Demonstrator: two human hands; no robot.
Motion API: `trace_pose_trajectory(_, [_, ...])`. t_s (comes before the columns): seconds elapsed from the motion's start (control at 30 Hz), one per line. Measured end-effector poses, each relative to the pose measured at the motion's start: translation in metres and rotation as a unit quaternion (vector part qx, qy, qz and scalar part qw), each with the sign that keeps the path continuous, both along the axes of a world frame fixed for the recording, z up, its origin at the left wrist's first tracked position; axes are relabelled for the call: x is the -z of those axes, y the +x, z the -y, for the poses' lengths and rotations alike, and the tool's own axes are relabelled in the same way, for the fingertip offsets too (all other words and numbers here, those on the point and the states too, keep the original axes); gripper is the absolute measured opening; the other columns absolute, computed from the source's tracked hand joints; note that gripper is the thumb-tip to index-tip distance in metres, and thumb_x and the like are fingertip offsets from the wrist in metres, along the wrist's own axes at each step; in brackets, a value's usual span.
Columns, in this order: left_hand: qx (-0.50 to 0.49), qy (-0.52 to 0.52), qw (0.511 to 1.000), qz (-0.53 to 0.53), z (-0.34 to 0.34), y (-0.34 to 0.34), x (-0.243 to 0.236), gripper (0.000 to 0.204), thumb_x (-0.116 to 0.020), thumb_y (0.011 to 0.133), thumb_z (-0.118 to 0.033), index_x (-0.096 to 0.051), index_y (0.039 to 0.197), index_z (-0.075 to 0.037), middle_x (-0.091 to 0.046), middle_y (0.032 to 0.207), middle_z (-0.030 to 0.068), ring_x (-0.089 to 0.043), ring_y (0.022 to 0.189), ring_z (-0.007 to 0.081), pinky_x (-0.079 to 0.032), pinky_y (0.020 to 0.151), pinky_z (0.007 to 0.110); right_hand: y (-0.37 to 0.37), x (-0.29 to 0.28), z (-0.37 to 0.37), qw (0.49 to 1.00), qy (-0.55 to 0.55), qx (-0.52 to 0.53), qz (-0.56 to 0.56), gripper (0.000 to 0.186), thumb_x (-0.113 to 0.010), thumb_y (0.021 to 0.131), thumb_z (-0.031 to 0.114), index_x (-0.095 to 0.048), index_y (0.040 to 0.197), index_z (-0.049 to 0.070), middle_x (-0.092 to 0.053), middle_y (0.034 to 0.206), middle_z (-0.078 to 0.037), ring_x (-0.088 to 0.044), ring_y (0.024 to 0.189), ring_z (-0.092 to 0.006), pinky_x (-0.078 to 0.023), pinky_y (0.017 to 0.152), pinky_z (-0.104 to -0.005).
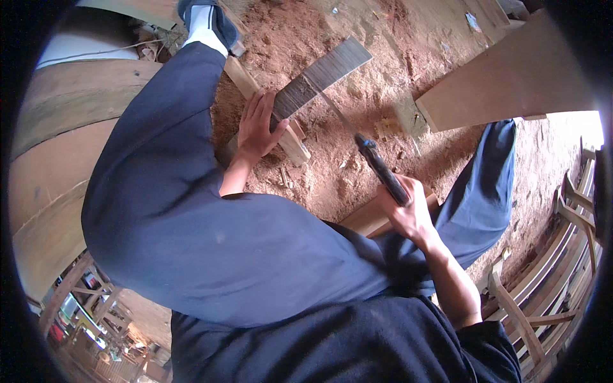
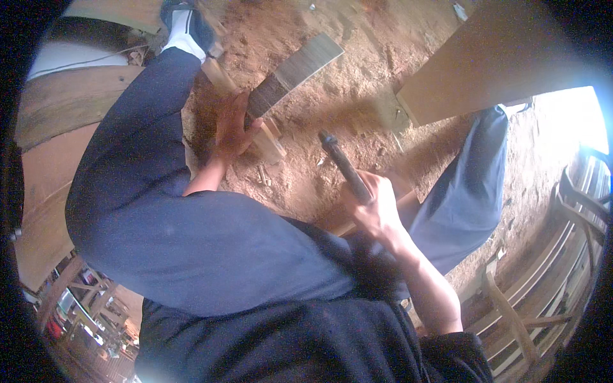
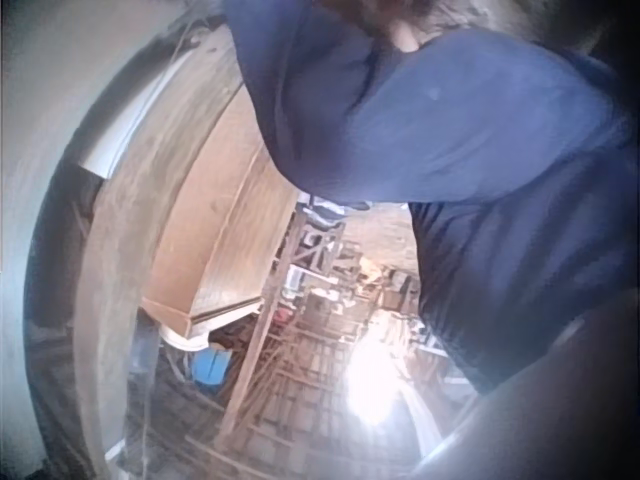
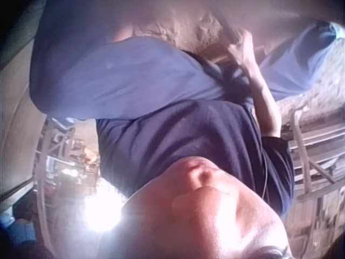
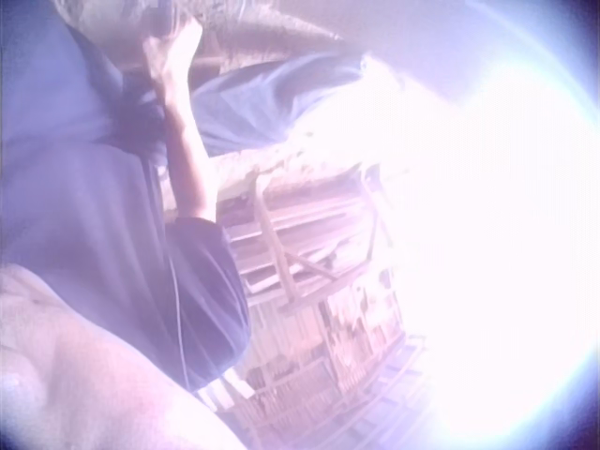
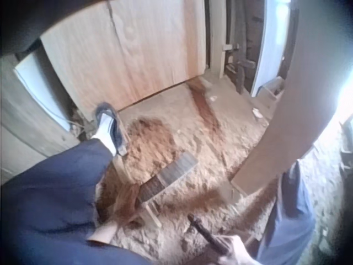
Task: The person is sitting on the floor and using a hand saw to cut a piece of wood. The person holds the wood steady with one hand and saws back and forth with the other, generating sawdust.
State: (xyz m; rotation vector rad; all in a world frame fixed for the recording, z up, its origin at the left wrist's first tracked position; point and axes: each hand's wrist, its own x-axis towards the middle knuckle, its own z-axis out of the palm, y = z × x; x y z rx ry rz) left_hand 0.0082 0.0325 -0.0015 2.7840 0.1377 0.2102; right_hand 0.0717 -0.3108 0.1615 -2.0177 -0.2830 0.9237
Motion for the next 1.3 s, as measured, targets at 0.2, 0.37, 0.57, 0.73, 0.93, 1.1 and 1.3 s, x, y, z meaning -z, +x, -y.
trace_pose_trajectory(0.2, [-0.05, -0.014, 0.998, -0.017, -0.018, -0.006, 0.0, 0.074, -0.059, 0.092, -0.042, -0.033, 0.149, -0.004, -0.041, 0.147, 0.0197, -0.033, 0.141, 0.0376, -0.027, 0.117, 0.048, 0.009, 0.0, -0.017, 1.0, 0.022, -0.005, -0.002, 0.019, -0.058, 0.086, 0.012, -0.049, 0.072, 0.003, -0.042, 0.063, 0.001, -0.038, 0.062, -0.0074, -0.035, 0.055, -0.0299])
trace_pose_trajectory(0.37, [-0.029, 0.011, 1.0, 0.002, -0.013, 0.002, 0.004, 0.074, -0.058, 0.093, -0.045, -0.033, 0.149, -0.003, -0.041, 0.148, 0.0202, -0.032, 0.141, 0.0388, -0.025, 0.118, 0.049, 0.006, -0.006, 0.001, 1.0, -0.005, -0.014, 0.026, 0.021, -0.06, 0.084, 0.013, -0.049, 0.072, 0.001, -0.044, 0.063, -0.003, -0.04, 0.061, -0.0103, -0.038, 0.057, -0.0327])
trace_pose_trajectory(0.57, [-0.033, 0.018, 0.999, -0.001, -0.016, -0.005, 0.002, 0.075, -0.058, 0.093, -0.046, -0.034, 0.149, -0.003, -0.04, 0.149, 0.0194, -0.03, 0.142, 0.0389, -0.024, 0.118, 0.049, 0.02, 0.017, -0.039, 0.994, 0.024, -0.039, 0.099, 0.018, -0.059, 0.083, 0.012, -0.05, 0.073, 0.0, -0.043, 0.058, -0.007, -0.04, 0.057, -0.0133, -0.038, 0.055, -0.0347])
trace_pose_trajectory(0.73, [-0.037, 0.006, 0.999, -0.005, -0.013, -0.003, -0.006, 0.076, -0.06, 0.091, -0.045, -0.034, 0.149, -0.004, -0.04, 0.149, 0.0184, -0.03, 0.143, 0.0373, -0.024, 0.119, 0.048, 0.017, 0.009, -0.038, 0.997, -0.006, -0.017, 0.069, 0.018, -0.059, 0.084, 0.012, -0.051, 0.073, 0.0, -0.045, 0.058, -0.006, -0.042, 0.056, -0.0129, -0.039, 0.054, -0.0347])
trace_pose_trajectory(0.93, [-0.035, 0.007, 0.999, -0.012, -0.014, -0.007, -0.005, 0.076, -0.062, 0.09, -0.042, -0.033, 0.15, -0.005, -0.04, 0.149, 0.0174, -0.03, 0.143, 0.0357, -0.024, 0.119, 0.047, 0.001, 0.014, -0.016, 0.997, 0.011, -0.014, 0.074, 0.019, -0.059, 0.085, 0.011, -0.05, 0.071, 0.001, -0.044, 0.057, -0.003, -0.04, 0.055, -0.01, -0.038, 0.052, -0.0316])
trace_pose_trajectory(1.1, [-0.04, 0.021, 0.999, -0.017, -0.012, -0.006, -0.003, 0.077, -0.062, 0.09, -0.041, -0.032, 0.15, -0.005, -0.041, 0.148, 0.0174, -0.031, 0.142, 0.0357, -0.025, 0.119, 0.047, -0.001, 0.02, -0.015, 0.999, 0.004, 0.0, 0.053, 0.019, -0.059, 0.085, 0.011, -0.051, 0.071, 0.002, -0.044, 0.058, -0.003, -0.04, 0.056, -0.0094, -0.038, 0.053, -0.0314])
trace_pose_trajectory(1.3, [-0.059, 0.024, 0.997, -0.044, -0.013, -0.009, 0.0, 0.077, -0.064, 0.089, -0.04, -0.032, 0.15, -0.005, -0.04, 0.149, 0.018, -0.03, 0.143, 0.0362, -0.026, 0.118, 0.048, 0.0, 0.023, 0.01, 0.998, -0.001, -0.008, 0.067, 0.014, -0.062, 0.081, 0.013, -0.057, 0.076, 0.0, -0.058, 0.062, -0.011, -0.054, 0.055, -0.0186, -0.047, 0.059, -0.036])
